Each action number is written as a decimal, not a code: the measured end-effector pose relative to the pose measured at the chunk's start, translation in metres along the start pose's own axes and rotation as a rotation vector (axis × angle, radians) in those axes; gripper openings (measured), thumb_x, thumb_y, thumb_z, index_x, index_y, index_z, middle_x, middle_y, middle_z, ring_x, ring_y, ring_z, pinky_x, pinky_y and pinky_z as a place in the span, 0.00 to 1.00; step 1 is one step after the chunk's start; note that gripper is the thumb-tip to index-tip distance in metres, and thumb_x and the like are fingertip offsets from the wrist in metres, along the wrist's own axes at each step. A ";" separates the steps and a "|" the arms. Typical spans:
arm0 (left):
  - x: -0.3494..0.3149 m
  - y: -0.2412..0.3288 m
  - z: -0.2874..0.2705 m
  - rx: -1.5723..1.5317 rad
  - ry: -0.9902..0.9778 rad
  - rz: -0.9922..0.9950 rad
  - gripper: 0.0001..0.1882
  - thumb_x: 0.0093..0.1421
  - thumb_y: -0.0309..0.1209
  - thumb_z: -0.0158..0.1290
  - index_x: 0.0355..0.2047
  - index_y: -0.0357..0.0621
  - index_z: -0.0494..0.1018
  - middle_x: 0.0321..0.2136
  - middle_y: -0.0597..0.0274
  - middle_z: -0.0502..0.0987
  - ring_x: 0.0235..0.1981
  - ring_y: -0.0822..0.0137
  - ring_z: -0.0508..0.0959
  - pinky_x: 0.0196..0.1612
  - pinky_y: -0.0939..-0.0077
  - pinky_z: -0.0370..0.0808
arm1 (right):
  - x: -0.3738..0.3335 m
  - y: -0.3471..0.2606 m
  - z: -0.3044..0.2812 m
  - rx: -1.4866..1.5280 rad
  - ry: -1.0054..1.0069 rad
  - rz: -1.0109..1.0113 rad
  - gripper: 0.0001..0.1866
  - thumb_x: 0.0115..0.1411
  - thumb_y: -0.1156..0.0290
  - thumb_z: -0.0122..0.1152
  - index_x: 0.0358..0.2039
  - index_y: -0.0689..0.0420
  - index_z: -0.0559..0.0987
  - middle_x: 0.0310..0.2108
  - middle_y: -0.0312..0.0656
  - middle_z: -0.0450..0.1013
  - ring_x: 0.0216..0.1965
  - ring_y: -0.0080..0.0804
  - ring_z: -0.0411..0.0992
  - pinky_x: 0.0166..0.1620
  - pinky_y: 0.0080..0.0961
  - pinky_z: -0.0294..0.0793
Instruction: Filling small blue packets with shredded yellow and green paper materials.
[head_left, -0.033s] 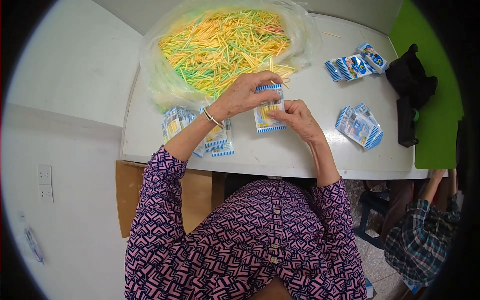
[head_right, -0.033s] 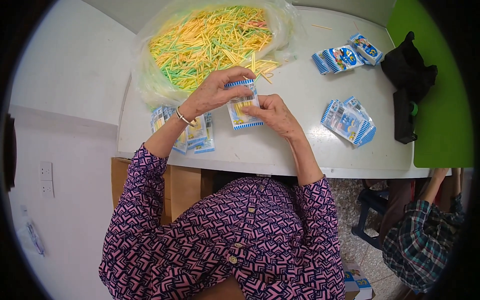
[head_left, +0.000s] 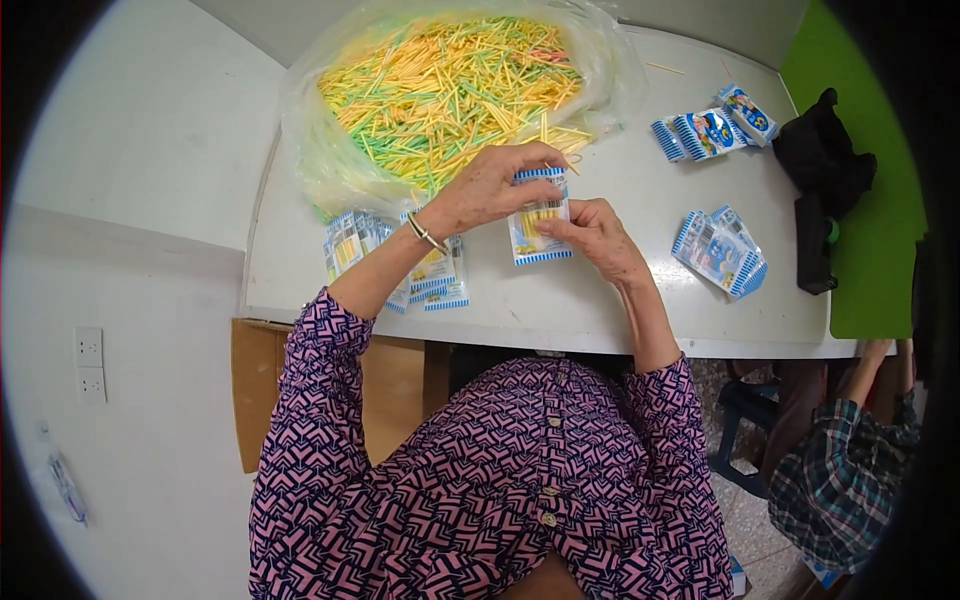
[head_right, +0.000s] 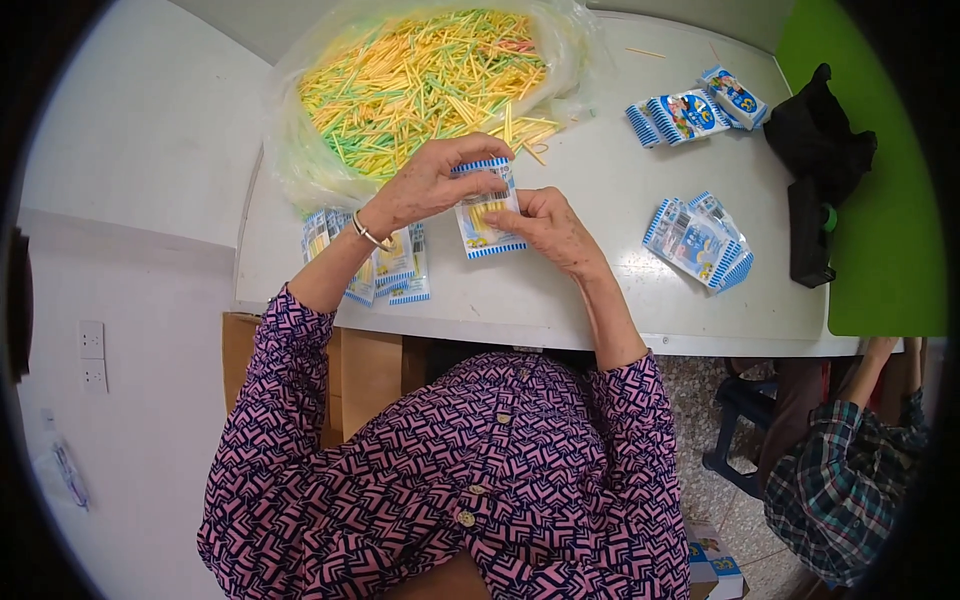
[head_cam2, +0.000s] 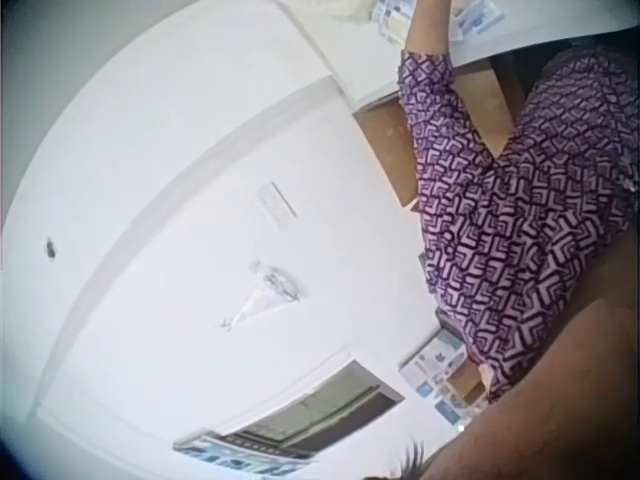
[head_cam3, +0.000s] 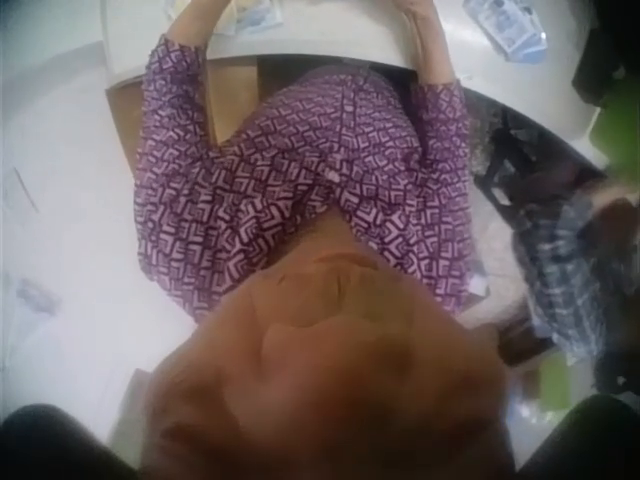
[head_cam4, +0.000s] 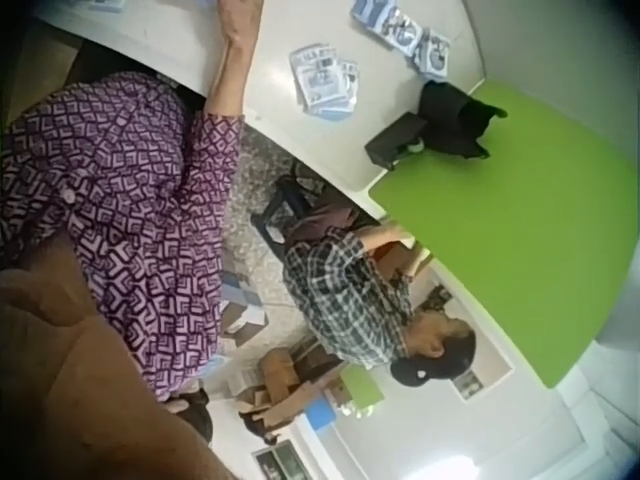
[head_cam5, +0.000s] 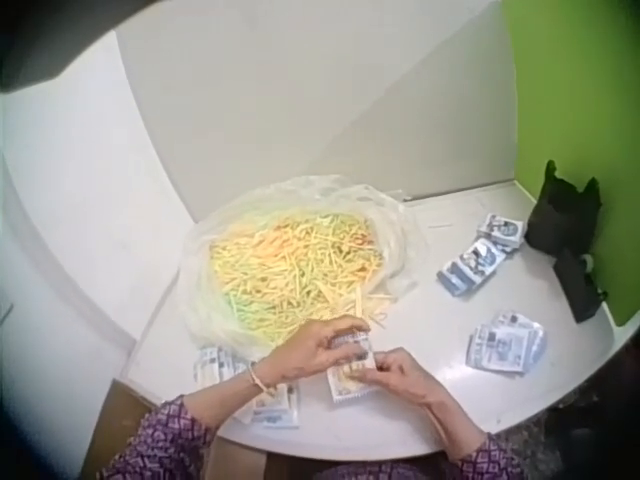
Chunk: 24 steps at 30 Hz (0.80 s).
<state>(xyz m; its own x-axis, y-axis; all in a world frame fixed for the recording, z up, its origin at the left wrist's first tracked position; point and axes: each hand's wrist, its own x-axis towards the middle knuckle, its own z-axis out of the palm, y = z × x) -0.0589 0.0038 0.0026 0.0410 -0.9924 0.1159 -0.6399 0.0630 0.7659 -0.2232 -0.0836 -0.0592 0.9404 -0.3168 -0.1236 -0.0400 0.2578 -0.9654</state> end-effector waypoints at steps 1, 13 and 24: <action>0.000 0.001 -0.001 -0.003 0.001 -0.007 0.15 0.55 0.31 0.55 0.42 0.38 0.71 0.35 0.64 0.76 0.39 0.75 0.75 0.42 0.78 0.72 | -0.001 0.002 0.001 0.003 -0.004 0.006 0.12 0.56 0.70 0.60 0.37 0.66 0.79 0.31 0.37 0.76 0.32 0.17 0.71 0.38 0.15 0.70; -0.028 -0.003 -0.033 -0.219 -0.151 -0.105 0.12 0.55 0.30 0.56 0.39 0.40 0.73 0.31 0.69 0.76 0.33 0.80 0.73 0.38 0.85 0.70 | -0.006 -0.004 0.018 -0.096 -0.146 -0.054 0.17 0.54 0.70 0.61 0.42 0.66 0.76 0.35 0.38 0.76 0.35 0.19 0.70 0.42 0.18 0.69; -0.071 -0.038 -0.061 0.417 0.055 -0.080 0.16 0.53 0.37 0.57 0.41 0.45 0.73 0.41 0.59 0.74 0.46 0.60 0.71 0.50 0.70 0.66 | -0.113 0.013 -0.122 -1.695 0.959 -0.052 0.24 0.55 0.60 0.59 0.49 0.60 0.72 0.53 0.46 0.65 0.54 0.48 0.59 0.55 0.37 0.58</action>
<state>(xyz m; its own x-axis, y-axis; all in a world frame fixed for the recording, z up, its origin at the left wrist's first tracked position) 0.0093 0.0783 0.0042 0.1366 -0.9846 0.1093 -0.8880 -0.0728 0.4540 -0.3713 -0.1557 -0.0860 0.5083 -0.7575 0.4097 -0.8056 -0.5864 -0.0848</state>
